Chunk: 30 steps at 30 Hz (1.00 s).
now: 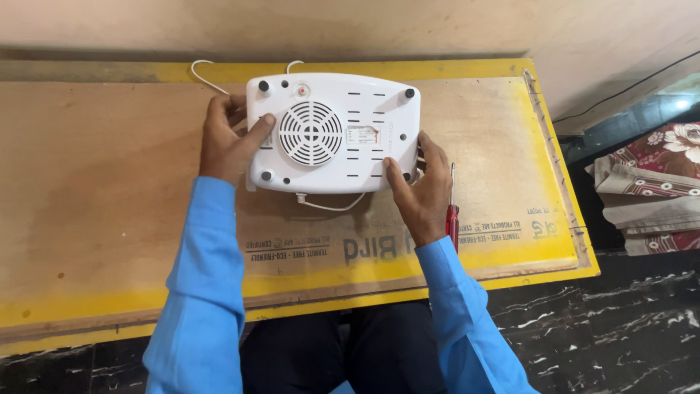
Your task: The person services a small white electric appliance on a table. They manipulate the motor, wires and switch components inside the open housing with their hands, tighten parts using a red screwdriver, then flip the appliance over and drive screws into its base to reassemble it.
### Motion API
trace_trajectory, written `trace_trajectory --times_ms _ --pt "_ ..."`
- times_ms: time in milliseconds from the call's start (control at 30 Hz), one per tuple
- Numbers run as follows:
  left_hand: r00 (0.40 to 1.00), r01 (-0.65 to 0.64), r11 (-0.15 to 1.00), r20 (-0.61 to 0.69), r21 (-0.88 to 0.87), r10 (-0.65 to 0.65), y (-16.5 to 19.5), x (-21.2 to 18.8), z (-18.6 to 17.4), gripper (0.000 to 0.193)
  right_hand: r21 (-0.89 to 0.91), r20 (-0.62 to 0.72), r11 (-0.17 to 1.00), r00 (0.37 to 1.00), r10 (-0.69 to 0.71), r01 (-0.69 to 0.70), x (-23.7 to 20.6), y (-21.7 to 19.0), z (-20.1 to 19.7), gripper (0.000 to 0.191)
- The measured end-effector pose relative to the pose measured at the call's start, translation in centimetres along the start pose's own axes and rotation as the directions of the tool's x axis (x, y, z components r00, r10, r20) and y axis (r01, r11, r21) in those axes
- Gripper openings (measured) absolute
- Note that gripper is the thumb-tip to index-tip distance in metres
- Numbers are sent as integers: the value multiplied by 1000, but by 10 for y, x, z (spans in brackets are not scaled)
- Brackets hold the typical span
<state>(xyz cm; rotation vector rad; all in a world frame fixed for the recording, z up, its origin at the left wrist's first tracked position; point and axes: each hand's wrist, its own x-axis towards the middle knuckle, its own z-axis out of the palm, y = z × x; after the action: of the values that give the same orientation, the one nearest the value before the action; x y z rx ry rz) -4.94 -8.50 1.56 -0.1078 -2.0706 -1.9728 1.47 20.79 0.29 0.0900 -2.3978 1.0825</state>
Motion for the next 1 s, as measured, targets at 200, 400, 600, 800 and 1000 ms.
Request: trace_trajectory --times_ms 200,400,600,800,1000 --pt "985 105 976 156 -191 -75 4 22 14 46 59 34 998 999 22 -24 -1 2 -1 63" --pt "997 2 993 73 -122 7 -3 8 12 37 25 37 1000 999 7 -7 -6 2 5 62" --pt "998 -66 998 21 -21 67 -12 -24 1 32 -3 20 1000 1000 18 -18 -18 2 10 58" --pt "1000 -2 991 -25 -133 -1 -12 -50 -4 32 131 121 984 987 103 -119 -17 -6 -3 53" --pt "998 28 996 -46 -82 -31 -11 -49 -4 32 329 363 820 864 348 -469 1 0 -17 51"
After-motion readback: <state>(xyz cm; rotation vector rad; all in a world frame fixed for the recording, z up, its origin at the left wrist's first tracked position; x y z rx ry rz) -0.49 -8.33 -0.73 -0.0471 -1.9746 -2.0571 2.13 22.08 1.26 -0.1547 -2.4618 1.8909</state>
